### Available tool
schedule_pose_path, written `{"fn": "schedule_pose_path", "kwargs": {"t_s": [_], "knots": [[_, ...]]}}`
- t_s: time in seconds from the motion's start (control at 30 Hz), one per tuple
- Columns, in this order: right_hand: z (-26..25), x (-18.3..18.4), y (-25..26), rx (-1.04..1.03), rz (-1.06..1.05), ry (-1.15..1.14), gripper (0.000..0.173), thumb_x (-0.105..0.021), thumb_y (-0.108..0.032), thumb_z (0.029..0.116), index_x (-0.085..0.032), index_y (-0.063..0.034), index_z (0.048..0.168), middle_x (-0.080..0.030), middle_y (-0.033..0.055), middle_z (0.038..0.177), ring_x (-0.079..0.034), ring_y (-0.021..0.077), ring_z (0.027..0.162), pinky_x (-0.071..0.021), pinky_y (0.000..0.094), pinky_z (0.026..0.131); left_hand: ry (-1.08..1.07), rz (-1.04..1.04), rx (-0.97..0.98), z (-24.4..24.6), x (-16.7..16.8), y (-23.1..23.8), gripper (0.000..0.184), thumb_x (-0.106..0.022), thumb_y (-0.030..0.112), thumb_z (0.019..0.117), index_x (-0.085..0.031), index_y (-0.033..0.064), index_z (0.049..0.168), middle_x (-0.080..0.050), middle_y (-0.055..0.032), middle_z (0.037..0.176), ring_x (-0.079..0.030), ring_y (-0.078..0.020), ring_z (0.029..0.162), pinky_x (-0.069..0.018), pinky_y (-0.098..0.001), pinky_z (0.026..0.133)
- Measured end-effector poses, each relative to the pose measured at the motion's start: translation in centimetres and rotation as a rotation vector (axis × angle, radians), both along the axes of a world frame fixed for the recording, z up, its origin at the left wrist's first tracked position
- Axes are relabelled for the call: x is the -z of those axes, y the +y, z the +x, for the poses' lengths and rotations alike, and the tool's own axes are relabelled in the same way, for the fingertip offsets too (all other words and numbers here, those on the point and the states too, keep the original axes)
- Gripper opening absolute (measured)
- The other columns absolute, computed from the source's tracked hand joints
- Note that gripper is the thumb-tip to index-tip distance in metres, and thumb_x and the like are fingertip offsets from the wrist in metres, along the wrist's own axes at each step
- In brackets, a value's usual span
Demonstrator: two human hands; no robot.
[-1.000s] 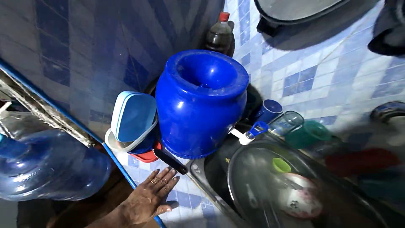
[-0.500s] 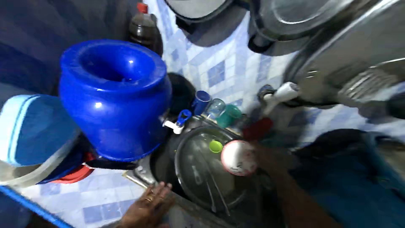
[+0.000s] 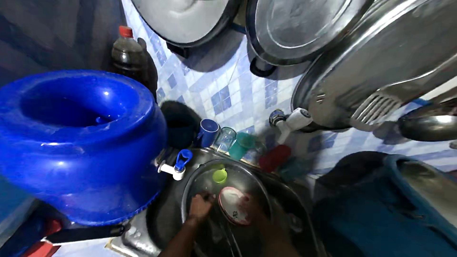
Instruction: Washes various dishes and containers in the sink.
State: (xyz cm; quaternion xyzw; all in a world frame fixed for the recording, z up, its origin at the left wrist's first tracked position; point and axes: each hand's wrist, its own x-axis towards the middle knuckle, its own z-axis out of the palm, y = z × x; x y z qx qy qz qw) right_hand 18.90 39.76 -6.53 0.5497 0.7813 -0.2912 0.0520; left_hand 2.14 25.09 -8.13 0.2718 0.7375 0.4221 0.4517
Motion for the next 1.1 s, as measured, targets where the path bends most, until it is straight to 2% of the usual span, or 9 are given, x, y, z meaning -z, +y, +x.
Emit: {"fn": "schedule_pose_path", "kwargs": {"t_s": [0.1, 0.23, 0.33, 0.47, 0.57, 0.77, 0.9, 1.03, 1.1], "knots": [[-2.2, -0.1, -2.0, 0.055, 0.105, 0.020, 0.048, -0.051, -0.020, 0.1067, -0.048, 0.0075, 0.146, -0.052, 0.0276, 0.147, -0.050, 0.0372, 0.139, -0.0376, 0.0483, 0.118, -0.249, 0.088, -0.059, 0.3, 0.2, 0.2, 0.054, -0.044, 0.044, 0.1091, -0.061, -0.0012, 0.133, -0.063, -0.0226, 0.131, -0.060, -0.0313, 0.123, -0.0460, -0.0499, 0.107], [-7.3, 1.2, -4.1, -0.033, 0.242, -0.019, 0.051, -0.050, -0.028, 0.1060, -0.050, -0.0014, 0.149, -0.044, 0.0236, 0.156, -0.042, 0.0381, 0.146, -0.0338, 0.0518, 0.120, -0.334, 0.286, -0.012, 0.4, 0.7, 0.3, 0.053, -0.032, 0.034, 0.1129, -0.041, 0.0021, 0.154, -0.042, -0.0185, 0.158, -0.041, -0.0252, 0.146, -0.0316, -0.0433, 0.122], [-10.0, -0.9, -7.2, -0.341, 0.067, -0.106, 0.057, -0.043, -0.030, 0.1091, -0.037, 0.0005, 0.157, -0.025, 0.0242, 0.167, -0.016, 0.0384, 0.157, -0.0110, 0.0512, 0.129, -0.279, 0.228, -0.172, 0.4, 0.5, 0.0, 0.046, -0.034, 0.024, 0.1132, -0.047, -0.0055, 0.146, -0.051, -0.0257, 0.147, -0.049, -0.0324, 0.138, -0.0370, -0.0464, 0.117], [-6.2, -3.8, -8.1, -0.716, -0.262, 0.046, 0.050, -0.044, -0.028, 0.1106, -0.049, 0.0037, 0.149, -0.047, 0.0256, 0.154, -0.043, 0.0353, 0.146, -0.0298, 0.0489, 0.123, -0.152, 0.079, -0.195, -0.1, -1.0, -1.6, 0.039, -0.039, 0.007, 0.1092, -0.047, -0.0131, 0.142, -0.051, -0.0315, 0.144, -0.048, -0.0379, 0.137, -0.0362, -0.0464, 0.116], [-1.8, -5.4, -6.2, -0.911, -0.112, -0.095, 0.051, -0.043, -0.028, 0.1107, -0.044, -0.0007, 0.154, -0.038, 0.0199, 0.162, -0.030, 0.0353, 0.154, -0.0166, 0.0552, 0.127, -0.272, 0.275, -0.371, 0.1, 0.5, -0.6, 0.045, -0.034, 0.016, 0.1123, -0.041, -0.0088, 0.149, -0.044, -0.0293, 0.152, -0.043, -0.0360, 0.143, -0.0328, -0.0466, 0.120], [-6.5, -1.4, -5.5, -0.555, 0.195, 0.039, 0.079, -0.070, -0.041, 0.0917, -0.042, 0.0013, 0.153, -0.047, 0.0228, 0.154, -0.044, 0.0315, 0.144, -0.0329, 0.0457, 0.122, -0.344, 0.289, -0.484, -0.1, 1.0, 0.4, 0.045, -0.035, 0.023, 0.1131, -0.053, -0.0079, 0.140, -0.056, -0.0272, 0.141, -0.053, -0.0322, 0.133, -0.0385, -0.0449, 0.115], [-8.5, -1.5, -7.6, -0.736, -0.047, -0.111, 0.051, -0.041, -0.030, 0.1099, -0.049, 0.0001, 0.150, -0.045, 0.0208, 0.157, -0.037, 0.0336, 0.150, -0.0217, 0.0510, 0.126, -0.249, 0.181, -0.372, -0.2, 1.0, -0.2, 0.050, -0.031, 0.026, 0.1135, -0.048, -0.0097, 0.144, -0.052, -0.0306, 0.144, -0.050, -0.0377, 0.136, -0.0366, -0.0496, 0.116], [-5.1, -2.6, -5.7, -0.947, -0.069, -0.208, 0.054, -0.034, -0.034, 0.1123, -0.038, -0.0060, 0.159, -0.025, 0.0147, 0.169, -0.014, 0.0365, 0.158, -0.0058, 0.0626, 0.125, -0.376, 0.329, -0.492, 0.1, 1.3, 0.3, 0.047, -0.031, 0.025, 0.1138, -0.054, -0.0094, 0.135, -0.060, -0.0276, 0.128, -0.060, -0.0310, 0.115, -0.0476, -0.0451, 0.102], [-4.5, -1.4, -4.8, -0.834, 0.084, -0.146, 0.062, -0.043, -0.041, 0.1087, -0.039, -0.0021, 0.157, -0.026, 0.0219, 0.167, -0.015, 0.0412, 0.157, -0.0059, 0.0606, 0.127, -0.347, 0.319, -0.452, 0.1, 1.3, 0.3, 0.046, -0.034, 0.024, 0.1134, -0.057, -0.0088, 0.135, -0.060, -0.0279, 0.133, -0.059, -0.0320, 0.124, -0.0437, -0.0454, 0.110]]}}
